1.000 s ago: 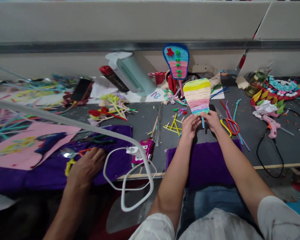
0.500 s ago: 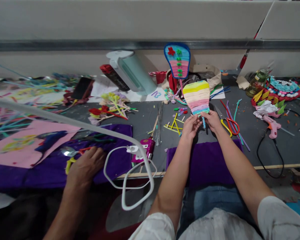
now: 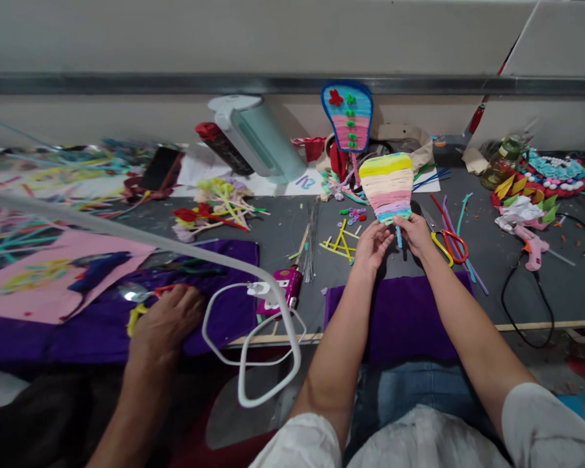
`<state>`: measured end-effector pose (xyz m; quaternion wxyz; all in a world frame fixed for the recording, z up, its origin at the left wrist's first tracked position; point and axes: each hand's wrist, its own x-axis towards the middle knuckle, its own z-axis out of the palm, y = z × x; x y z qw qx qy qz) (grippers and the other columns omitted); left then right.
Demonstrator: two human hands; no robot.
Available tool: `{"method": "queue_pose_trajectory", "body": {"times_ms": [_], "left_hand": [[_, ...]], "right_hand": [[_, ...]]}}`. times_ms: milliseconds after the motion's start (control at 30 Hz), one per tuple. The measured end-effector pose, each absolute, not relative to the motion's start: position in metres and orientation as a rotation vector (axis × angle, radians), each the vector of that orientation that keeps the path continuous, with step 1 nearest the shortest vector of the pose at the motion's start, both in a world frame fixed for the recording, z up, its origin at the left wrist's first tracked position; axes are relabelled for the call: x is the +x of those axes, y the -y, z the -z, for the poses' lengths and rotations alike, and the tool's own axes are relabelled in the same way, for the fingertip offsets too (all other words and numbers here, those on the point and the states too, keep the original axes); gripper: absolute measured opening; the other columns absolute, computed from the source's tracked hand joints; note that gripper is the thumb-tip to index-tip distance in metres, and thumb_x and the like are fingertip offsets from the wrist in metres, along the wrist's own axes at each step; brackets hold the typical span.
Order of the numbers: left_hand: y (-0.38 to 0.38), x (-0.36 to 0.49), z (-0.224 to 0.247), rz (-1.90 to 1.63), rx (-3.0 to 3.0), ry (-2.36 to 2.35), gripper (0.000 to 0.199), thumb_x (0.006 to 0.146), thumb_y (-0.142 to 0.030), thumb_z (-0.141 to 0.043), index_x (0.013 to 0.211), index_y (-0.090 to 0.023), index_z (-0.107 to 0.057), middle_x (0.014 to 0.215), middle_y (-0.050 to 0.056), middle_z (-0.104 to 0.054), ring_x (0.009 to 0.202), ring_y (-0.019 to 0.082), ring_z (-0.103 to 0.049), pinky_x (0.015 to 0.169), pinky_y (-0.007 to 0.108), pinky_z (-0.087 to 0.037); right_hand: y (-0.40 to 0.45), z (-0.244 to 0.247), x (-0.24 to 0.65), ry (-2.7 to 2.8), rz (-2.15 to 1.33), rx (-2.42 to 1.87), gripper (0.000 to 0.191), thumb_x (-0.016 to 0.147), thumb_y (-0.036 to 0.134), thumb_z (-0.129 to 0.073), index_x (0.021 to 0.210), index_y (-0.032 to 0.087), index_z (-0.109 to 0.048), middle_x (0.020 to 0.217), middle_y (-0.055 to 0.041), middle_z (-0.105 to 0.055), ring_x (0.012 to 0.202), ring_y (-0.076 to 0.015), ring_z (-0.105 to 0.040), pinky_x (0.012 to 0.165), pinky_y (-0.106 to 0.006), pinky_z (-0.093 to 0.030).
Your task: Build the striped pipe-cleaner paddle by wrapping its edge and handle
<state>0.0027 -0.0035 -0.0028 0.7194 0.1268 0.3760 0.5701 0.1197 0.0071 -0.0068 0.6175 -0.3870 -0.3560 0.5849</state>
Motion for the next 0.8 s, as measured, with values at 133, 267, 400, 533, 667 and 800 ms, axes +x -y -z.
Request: {"method": "queue_pose_trajectory", "body": {"times_ms": [133, 267, 400, 533, 667, 800], "left_hand": [[0.002, 0.002, 0.002, -1.255, 0.215, -0.782, 0.016, 0.072, -0.002, -0.063, 0.081, -0.015, -0.060, 0.061, -0.003, -0.063, 0.054, 0.006, -0.060, 0.063, 0.017, -0.052], [0.001, 0.002, 0.002, -1.252, 0.125, -0.759, 0.011, 0.080, -0.005, -0.061, 0.076, -0.015, -0.059, 0.059, -0.003, -0.060, 0.048, 0.004, -0.055, 0.056, 0.015, -0.051], [0.002, 0.003, -0.001, -1.244, 0.161, -0.761, 0.011, 0.081, -0.007, -0.063, 0.076, -0.016, -0.060, 0.061, -0.003, -0.060, 0.050, 0.004, -0.056, 0.057, 0.014, -0.051], [0.003, 0.003, -0.003, -1.262, 0.182, -0.722, 0.014, 0.082, -0.003, -0.060, 0.079, -0.017, -0.062, 0.063, -0.003, -0.061, 0.051, 0.003, -0.055, 0.057, 0.012, -0.049], [0.003, 0.004, -0.002, -1.252, 0.211, -0.719, 0.017, 0.081, 0.000, -0.057, 0.078, -0.016, -0.061, 0.063, -0.004, -0.061, 0.048, 0.001, -0.053, 0.053, 0.010, -0.047], [0.003, 0.004, 0.002, -1.267, 0.215, -0.759, 0.013, 0.077, -0.002, -0.063, 0.075, -0.015, -0.060, 0.062, -0.004, -0.062, 0.047, 0.002, -0.054, 0.054, 0.011, -0.048]], "right_hand": [[-0.004, 0.001, 0.119, 0.808, -1.363, -0.893, 0.030, 0.052, 0.036, -0.081, 0.070, 0.018, -0.065, 0.065, 0.0034, -0.064, 0.060, -0.0097, -0.053, 0.060, -0.024, -0.042], [-0.003, 0.000, 0.120, 0.805, -1.376, -0.895, 0.030, 0.052, 0.035, -0.081, 0.070, 0.018, -0.064, 0.063, 0.0042, -0.063, 0.058, -0.0087, -0.051, 0.056, -0.023, -0.040], [-0.003, -0.002, 0.121, 0.787, -1.432, -0.895, 0.032, 0.051, 0.036, -0.082, 0.071, 0.019, -0.064, 0.065, 0.0032, -0.064, 0.059, -0.0103, -0.054, 0.054, -0.023, -0.041], [-0.001, -0.005, 0.121, 0.752, -1.518, -0.866, 0.034, 0.050, 0.035, -0.083, 0.072, 0.019, -0.064, 0.062, 0.0036, -0.063, 0.056, -0.0100, -0.052, 0.051, -0.023, -0.041], [0.001, -0.007, 0.120, 0.754, -1.537, -0.822, 0.034, 0.050, 0.036, -0.084, 0.072, 0.019, -0.064, 0.063, 0.0032, -0.064, 0.056, -0.0095, -0.052, 0.050, -0.022, -0.041], [0.001, -0.008, 0.120, 0.778, -1.501, -0.831, 0.034, 0.052, 0.038, -0.083, 0.074, 0.019, -0.064, 0.067, 0.0017, -0.066, 0.059, -0.0107, -0.055, 0.050, -0.022, -0.041]]}}
